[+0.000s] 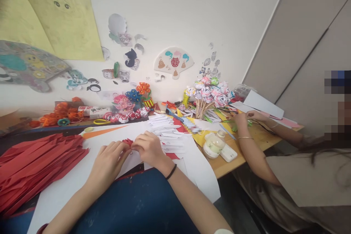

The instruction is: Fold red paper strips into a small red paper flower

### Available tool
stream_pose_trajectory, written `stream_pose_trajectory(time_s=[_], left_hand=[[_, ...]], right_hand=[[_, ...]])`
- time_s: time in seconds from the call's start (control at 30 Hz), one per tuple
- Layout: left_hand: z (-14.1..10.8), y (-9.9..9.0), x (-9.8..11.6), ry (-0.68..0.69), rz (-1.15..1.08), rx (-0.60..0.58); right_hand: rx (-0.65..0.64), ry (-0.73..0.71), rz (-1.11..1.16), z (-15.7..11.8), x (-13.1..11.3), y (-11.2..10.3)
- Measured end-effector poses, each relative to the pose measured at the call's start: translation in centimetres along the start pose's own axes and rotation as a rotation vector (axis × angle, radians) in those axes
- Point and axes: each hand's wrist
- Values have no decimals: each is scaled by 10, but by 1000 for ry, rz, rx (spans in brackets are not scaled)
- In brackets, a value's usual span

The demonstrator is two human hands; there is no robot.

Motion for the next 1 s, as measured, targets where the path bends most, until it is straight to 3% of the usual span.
stream_pose_trajectory(time_s=[0.2,0.37,0.5,0.77,1.0], left_hand=[[-1,0,-6,-113,-8,141],[-2,2,-4,-154,-149,59],[-2,4,0,-176,-83,-9],[1,1,6,-179,97,43],[2,-2,-9,-266,-101,70]], right_hand=[[13,3,-33,3,-10,-2],[-59,-55,-165,-1,-6,6],[-146,-95,-184,-2,-5,8],[-174,-54,-107,0,-10,9],[-196,-20,2,1,-14,7]])
Point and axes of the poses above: each hand's wrist, its own z-axis towards the middle knuckle, its own y-axis out of the palm, x = y × z, and after that the axes turned 1 degree about -y, right-handed
